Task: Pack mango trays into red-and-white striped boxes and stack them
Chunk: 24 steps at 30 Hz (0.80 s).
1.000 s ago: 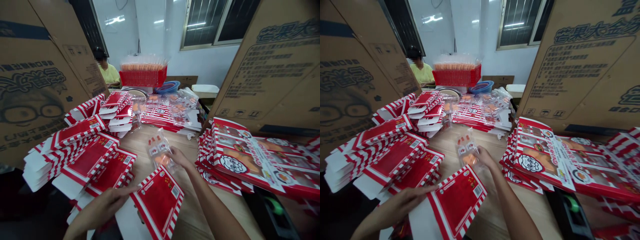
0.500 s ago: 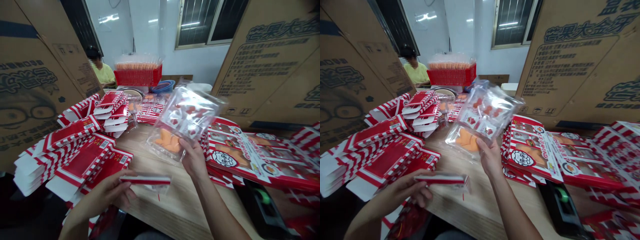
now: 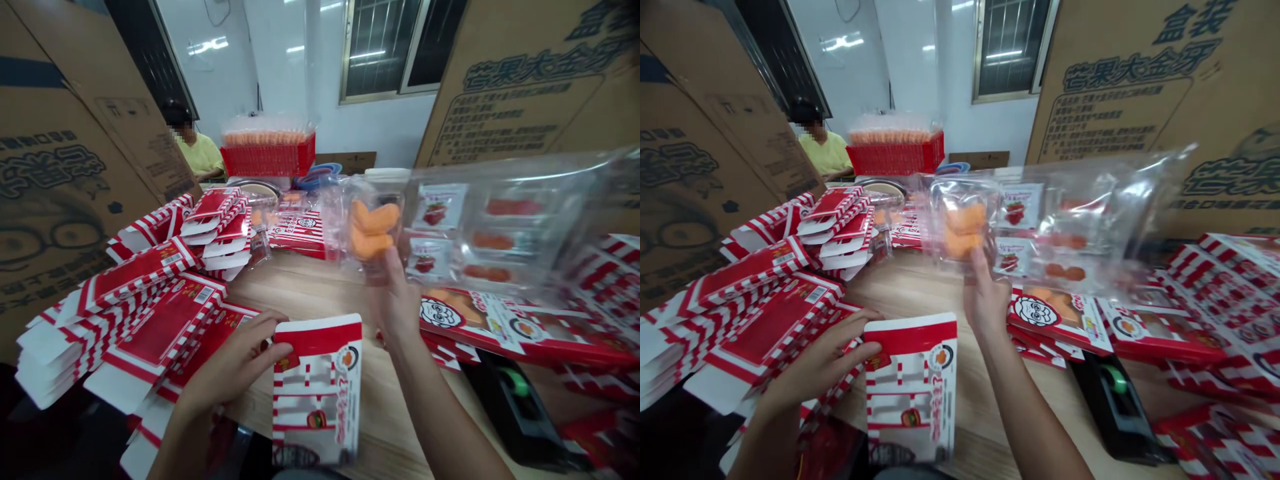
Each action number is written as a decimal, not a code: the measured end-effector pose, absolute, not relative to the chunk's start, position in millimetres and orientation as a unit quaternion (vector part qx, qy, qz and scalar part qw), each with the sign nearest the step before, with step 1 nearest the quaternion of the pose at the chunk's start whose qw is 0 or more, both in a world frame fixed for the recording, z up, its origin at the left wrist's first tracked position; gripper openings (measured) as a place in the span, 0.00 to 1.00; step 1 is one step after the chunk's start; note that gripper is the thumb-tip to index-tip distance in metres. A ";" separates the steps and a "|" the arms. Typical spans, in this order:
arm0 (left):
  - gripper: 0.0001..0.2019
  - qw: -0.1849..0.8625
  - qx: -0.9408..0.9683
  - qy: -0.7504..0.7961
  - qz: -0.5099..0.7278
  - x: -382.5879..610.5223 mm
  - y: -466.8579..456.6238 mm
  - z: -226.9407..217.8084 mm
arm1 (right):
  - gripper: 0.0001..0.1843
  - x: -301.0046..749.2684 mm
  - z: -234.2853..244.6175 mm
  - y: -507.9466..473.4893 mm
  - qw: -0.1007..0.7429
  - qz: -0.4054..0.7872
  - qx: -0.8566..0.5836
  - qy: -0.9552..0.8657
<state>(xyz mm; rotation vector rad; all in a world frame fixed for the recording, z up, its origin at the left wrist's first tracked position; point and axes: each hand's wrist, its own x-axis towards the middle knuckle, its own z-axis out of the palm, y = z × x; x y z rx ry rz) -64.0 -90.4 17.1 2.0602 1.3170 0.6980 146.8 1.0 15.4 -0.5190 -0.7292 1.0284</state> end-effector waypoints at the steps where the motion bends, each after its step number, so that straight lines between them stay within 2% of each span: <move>1: 0.09 0.300 0.766 0.496 0.276 -63.6 -90.9 14.5 | 0.22 147.6 13.3 0.5 0.754 0.506 -0.242 -0.343; 6: 0.11 0.365 0.708 0.514 0.318 -63.5 -92.5 -2.8 | 0.21 158.7 -12.9 -15.7 0.532 0.665 -0.342 -0.397; 10: 0.09 0.495 0.611 0.517 0.339 -61.3 -101.5 -20.8 | 0.19 179.9 -25.2 -26.0 0.413 0.696 -0.323 -0.490; 12: 0.09 0.533 0.556 0.506 0.387 -58.6 -106.1 -30.6 | 0.18 190.0 -27.0 -27.2 0.400 0.681 -0.319 -0.524; 15: 0.15 0.536 0.512 0.503 0.445 -54.9 -109.0 -42.1 | 0.17 199.3 -28.1 -28.1 0.386 0.662 -0.332 -0.550; 18: 0.09 0.494 0.558 0.529 0.405 -55.7 -107.4 -43.3 | 0.17 200.7 -26.6 -29.8 0.340 0.666 -0.321 -0.581; 21: 0.11 0.453 0.636 0.532 0.327 -60.1 -103.1 -32.6 | 0.16 196.0 -21.3 -26.5 0.293 0.658 -0.284 -0.633; 22: 0.11 0.452 0.659 0.519 0.303 -61.4 -101.3 -28.0 | 0.18 193.6 -18.6 -22.9 0.316 0.641 -0.289 -0.636; 24: 0.12 0.468 0.688 0.487 0.265 -62.7 -98.1 -21.5 | 0.22 188.7 -11.7 -12.0 0.438 0.578 -0.323 -0.608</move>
